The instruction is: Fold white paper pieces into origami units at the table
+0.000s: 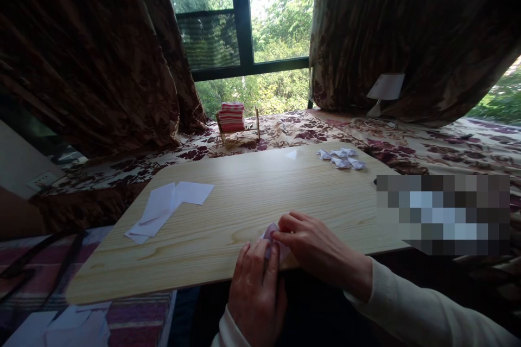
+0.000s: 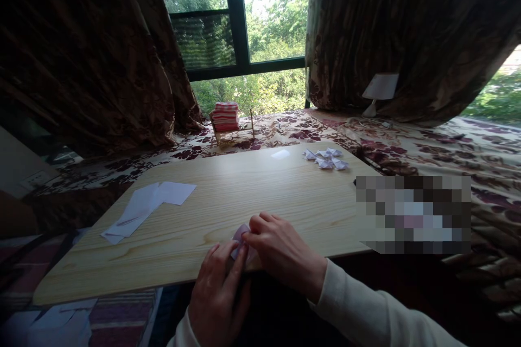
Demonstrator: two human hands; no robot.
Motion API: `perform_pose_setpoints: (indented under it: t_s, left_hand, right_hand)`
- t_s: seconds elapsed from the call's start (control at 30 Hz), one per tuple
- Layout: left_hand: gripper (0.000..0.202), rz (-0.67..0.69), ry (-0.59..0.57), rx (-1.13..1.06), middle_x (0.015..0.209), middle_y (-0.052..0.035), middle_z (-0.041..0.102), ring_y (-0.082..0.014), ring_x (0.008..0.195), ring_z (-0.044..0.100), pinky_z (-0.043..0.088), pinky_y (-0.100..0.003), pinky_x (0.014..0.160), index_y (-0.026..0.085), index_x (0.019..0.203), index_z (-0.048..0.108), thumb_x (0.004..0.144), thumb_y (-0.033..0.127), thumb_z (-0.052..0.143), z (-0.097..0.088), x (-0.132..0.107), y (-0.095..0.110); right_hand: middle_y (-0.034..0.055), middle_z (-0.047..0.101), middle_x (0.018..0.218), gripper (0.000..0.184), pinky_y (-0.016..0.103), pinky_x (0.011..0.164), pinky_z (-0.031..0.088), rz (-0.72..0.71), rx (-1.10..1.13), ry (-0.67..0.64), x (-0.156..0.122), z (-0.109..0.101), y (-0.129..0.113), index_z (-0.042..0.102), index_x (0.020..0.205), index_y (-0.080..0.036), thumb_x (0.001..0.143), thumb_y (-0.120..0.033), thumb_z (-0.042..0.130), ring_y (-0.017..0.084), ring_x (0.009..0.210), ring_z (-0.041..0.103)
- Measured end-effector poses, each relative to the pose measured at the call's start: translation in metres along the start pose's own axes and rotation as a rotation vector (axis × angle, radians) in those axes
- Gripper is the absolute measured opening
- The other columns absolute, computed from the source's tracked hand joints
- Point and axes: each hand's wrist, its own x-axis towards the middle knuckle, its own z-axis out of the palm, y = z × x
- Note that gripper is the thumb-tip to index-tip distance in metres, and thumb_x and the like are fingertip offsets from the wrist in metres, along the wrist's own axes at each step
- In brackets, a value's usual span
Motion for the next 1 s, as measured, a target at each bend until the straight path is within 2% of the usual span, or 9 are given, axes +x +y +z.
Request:
perform_pose_setpoints:
  t_s: [0.13, 0.4, 0.53, 0.7, 1.0]
  left_hand:
    - [0.045, 0.000, -0.011, 0.035, 0.128, -0.0189, 0.051, -0.0293, 0.121, 0.041, 0.038, -0.047, 0.098, 0.005, 0.124, 0.051, 0.079, 0.006, 0.046, 0.000, 0.000, 0.000]
    - [0.041, -0.007, 0.010, 0.040, 0.121, -0.0184, 0.058, -0.0307, 0.115, 0.048, 0.044, -0.050, 0.092, 0.005, 0.120, 0.055, 0.080, 0.007, 0.045, 0.001, 0.000, 0.001]
    - [0.038, -0.002, 0.038, 0.002, 0.117, -0.0172, 0.061, -0.0285, 0.114, 0.049, 0.041, -0.049, 0.096, 0.004, 0.116, 0.056, 0.079, 0.006, 0.047, -0.001, 0.001, -0.001]
    - [0.037, -0.059, 0.061, -0.042, 0.113, -0.0146, 0.063, -0.0258, 0.111, 0.051, 0.036, -0.047, 0.101, 0.006, 0.114, 0.058, 0.079, 0.006, 0.046, 0.000, 0.006, 0.001]
    - [0.042, -0.151, -0.037, -0.008, 0.118, -0.0123, 0.060, -0.0275, 0.107, 0.050, 0.025, -0.051, 0.104, 0.009, 0.121, 0.055, 0.080, 0.016, 0.047, 0.002, 0.012, 0.009]
  right_hand:
    - [0.0043, 0.057, 0.085, 0.014, 0.029, 0.067, 0.037, -0.002, -0.007, -0.003, 0.000, 0.000, 0.000, 0.066, 0.094, -0.020, 0.089, -0.018, 0.053, 0.017, 0.078, 0.048]
    - [0.0050, 0.059, 0.086, 0.016, 0.027, 0.072, 0.042, -0.001, 0.059, 0.031, -0.001, 0.002, -0.003, 0.064, 0.099, -0.019, 0.089, -0.014, 0.052, 0.017, 0.082, 0.051]
    - [0.0045, 0.061, 0.086, 0.018, 0.027, 0.074, 0.043, 0.030, 0.119, 0.053, -0.001, 0.003, -0.003, 0.064, 0.099, -0.019, 0.088, -0.012, 0.052, 0.017, 0.084, 0.053]
    - [0.0037, 0.062, 0.089, 0.021, 0.027, 0.076, 0.043, 0.051, 0.146, 0.037, 0.000, 0.004, -0.005, 0.063, 0.101, -0.020, 0.086, -0.009, 0.054, 0.017, 0.087, 0.054]
    - [0.0042, 0.060, 0.090, 0.019, 0.028, 0.076, 0.042, -0.003, 0.095, 0.052, -0.002, 0.004, -0.002, 0.062, 0.103, -0.021, 0.087, -0.013, 0.055, 0.018, 0.087, 0.053]
